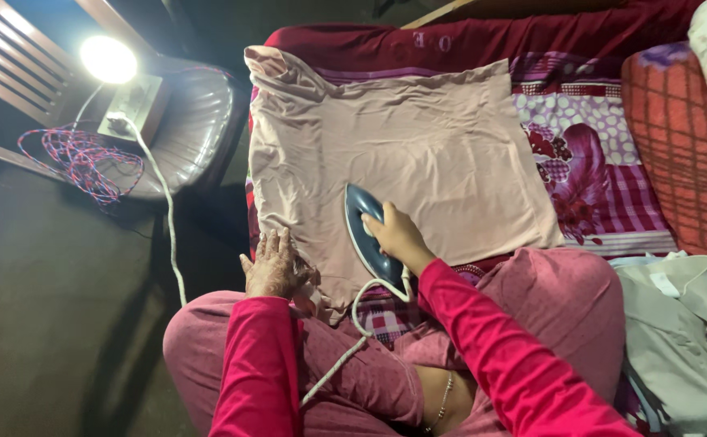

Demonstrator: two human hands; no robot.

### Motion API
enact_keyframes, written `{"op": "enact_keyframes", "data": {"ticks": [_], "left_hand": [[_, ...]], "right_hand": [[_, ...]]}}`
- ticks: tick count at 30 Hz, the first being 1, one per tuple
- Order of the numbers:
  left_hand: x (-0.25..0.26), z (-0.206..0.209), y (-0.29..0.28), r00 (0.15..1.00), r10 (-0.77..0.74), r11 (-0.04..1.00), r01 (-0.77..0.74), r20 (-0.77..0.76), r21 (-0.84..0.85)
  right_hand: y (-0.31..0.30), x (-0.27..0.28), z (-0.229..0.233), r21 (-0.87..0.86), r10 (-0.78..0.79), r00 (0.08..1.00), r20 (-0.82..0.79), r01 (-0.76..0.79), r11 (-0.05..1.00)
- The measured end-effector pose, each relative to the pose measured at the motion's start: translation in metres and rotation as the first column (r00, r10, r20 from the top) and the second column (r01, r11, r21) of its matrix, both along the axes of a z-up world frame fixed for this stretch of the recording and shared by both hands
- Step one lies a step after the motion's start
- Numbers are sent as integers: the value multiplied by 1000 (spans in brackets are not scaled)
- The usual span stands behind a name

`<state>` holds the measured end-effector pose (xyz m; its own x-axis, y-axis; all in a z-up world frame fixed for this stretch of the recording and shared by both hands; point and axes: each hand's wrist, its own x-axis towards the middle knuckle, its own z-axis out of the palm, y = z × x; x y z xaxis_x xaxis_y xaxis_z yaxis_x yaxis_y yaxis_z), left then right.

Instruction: The person irons a light-colored shirt on a bed using an electric iron. They smooth the fabric with their hands and move the iron back and forth across the shirt to remove wrinkles.

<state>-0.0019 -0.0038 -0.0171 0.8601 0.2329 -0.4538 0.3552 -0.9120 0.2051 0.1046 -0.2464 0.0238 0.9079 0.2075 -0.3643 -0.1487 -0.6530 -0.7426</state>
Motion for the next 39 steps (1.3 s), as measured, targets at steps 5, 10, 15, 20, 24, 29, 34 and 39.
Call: {"op": "enact_keyframes", "data": {"ticks": [5,10,15,20,24,29,34,39], "left_hand": [[5,5,-1,1000,-12,999,11,-4,-46],[8,14,-4,1000,7,994,-6,10,-112],[12,22,-5,1000,16,992,-18,-12,-127],[15,26,-7,999,32,987,-34,-10,-159],[14,21,-7,999,31,988,-38,-44,-150],[13,9,-7,999,19,991,-24,-39,-135],[10,1,-6,999,-3,994,-2,-39,-107],[7,-1,-5,1000,-19,998,18,-16,-60]], "right_hand": [[38,41,0,-107,-50,997,54,55,993],[70,89,-1,-136,-111,986,128,129,982],[86,140,-5,-117,-123,984,129,138,983],[84,168,-8,-175,-30,982,187,63,982],[68,161,-6,-160,21,988,154,4,987],[28,126,-3,-193,40,992,123,-16,981],[-21,64,2,-177,-24,998,65,35,984],[-62,0,9,-149,-124,992,17,125,981]]}}
